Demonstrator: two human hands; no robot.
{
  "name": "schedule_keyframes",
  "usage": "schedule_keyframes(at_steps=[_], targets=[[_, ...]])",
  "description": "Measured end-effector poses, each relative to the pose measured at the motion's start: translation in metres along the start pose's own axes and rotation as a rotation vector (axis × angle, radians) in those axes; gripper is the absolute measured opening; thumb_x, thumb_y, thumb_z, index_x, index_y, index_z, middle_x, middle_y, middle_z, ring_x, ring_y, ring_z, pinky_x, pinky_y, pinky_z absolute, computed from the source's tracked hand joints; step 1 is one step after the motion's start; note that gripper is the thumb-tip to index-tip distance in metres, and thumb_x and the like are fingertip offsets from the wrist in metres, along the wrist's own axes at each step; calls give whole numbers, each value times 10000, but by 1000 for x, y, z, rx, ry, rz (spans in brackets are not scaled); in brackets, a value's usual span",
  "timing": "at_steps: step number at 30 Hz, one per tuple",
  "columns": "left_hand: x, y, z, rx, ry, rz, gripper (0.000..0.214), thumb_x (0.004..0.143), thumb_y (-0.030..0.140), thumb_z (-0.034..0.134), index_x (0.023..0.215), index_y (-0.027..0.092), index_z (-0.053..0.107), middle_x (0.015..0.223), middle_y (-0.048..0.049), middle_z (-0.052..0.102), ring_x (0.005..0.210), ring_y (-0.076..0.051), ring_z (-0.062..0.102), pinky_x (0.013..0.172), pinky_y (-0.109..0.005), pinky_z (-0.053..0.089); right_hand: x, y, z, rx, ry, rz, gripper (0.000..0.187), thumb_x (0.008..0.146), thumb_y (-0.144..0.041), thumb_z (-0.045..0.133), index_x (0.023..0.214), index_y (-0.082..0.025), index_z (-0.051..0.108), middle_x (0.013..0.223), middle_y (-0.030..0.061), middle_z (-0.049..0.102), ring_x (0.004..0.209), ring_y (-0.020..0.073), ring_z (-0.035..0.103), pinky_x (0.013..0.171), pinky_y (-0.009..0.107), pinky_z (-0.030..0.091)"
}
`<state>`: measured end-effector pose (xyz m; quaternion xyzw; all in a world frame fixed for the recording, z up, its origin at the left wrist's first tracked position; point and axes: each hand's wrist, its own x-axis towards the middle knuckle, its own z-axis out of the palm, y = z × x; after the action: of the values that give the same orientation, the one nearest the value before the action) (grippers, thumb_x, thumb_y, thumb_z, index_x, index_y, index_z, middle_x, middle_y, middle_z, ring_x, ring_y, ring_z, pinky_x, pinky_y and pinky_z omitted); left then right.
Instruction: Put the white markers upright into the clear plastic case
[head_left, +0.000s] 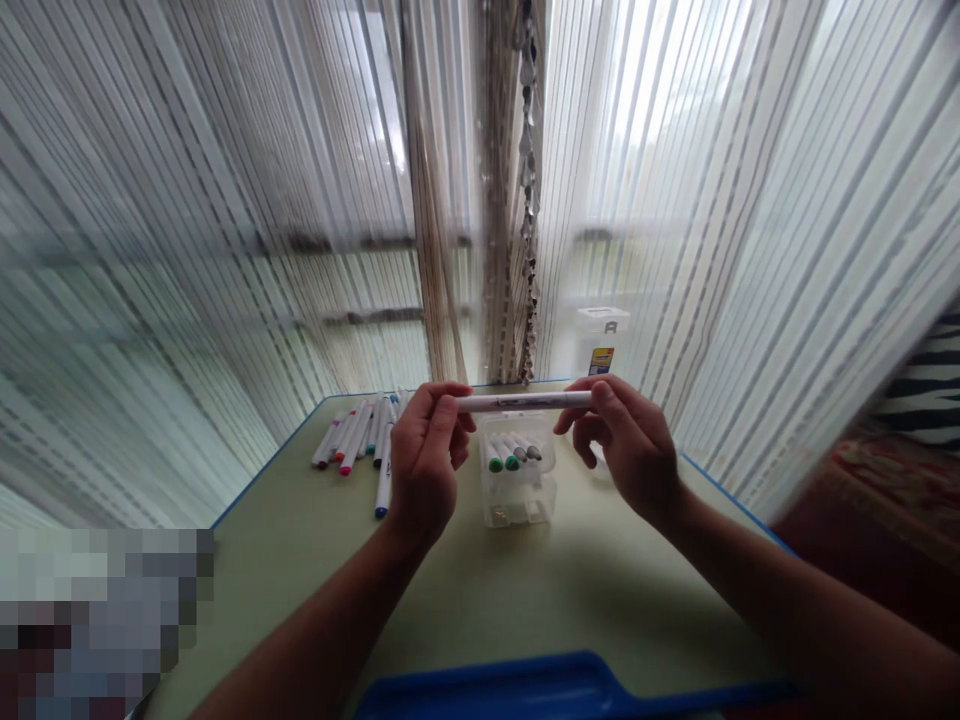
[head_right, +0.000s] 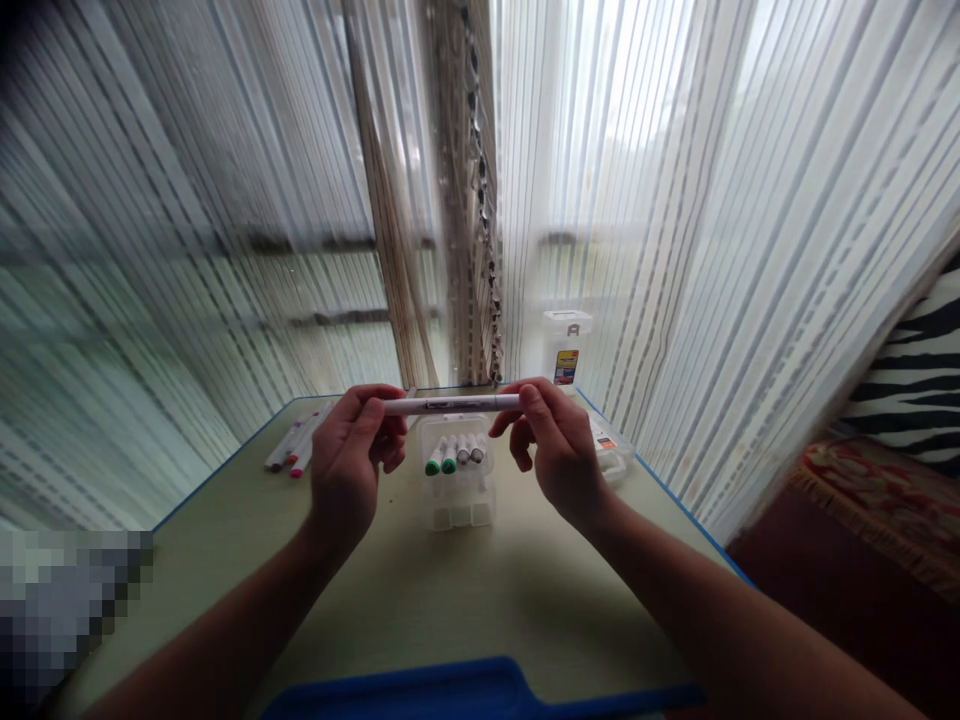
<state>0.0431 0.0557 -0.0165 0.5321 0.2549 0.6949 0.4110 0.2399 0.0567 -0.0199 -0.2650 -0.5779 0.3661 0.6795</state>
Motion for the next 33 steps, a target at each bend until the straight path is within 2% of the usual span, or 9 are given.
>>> schedule_keyframes(at_steps=[3,5,8,14,33], targets=[[0,0,-1,-4,-5,-2,169,932,334,626,909,171,659,547,78,362,450,-67,294,405,-173,248,0,0,0,37,22,10,293,955,-448,630,861,-173,671,554,-7,607,408,99,472,331,193,312],[0,-1,-2,0,-10,-3,164,933,330,623,912,171,656,543,85,329,451,-67,272,406,-173,242,1,0,0,60,37,12,273,938,-431,661,845,-174,675,515,-36,536,410,92,441,328,182,301],[0,-2,-2,6,-8,-6,156,933,330,620,922,175,638,545,82,355,454,-69,276,407,-172,242,2,0,0,82,61,14,236,910,-399,706,837,-176,677,515,-58,484,405,79,401,328,175,291],[2,-2,-2,-10,13,-9,113,896,294,638,903,194,588,562,75,415,450,-72,321,400,-167,254,4,1,0,105,100,0,192,866,-343,758,845,-189,645,545,-77,480,385,68,392,325,182,282],[3,2,1,7,65,-33,157,901,326,632,846,194,565,547,75,432,425,-66,321,390,-159,275,3,-2,1,111,113,24,179,875,-339,723,846,-199,616,544,-52,540,400,82,432,327,178,308]])
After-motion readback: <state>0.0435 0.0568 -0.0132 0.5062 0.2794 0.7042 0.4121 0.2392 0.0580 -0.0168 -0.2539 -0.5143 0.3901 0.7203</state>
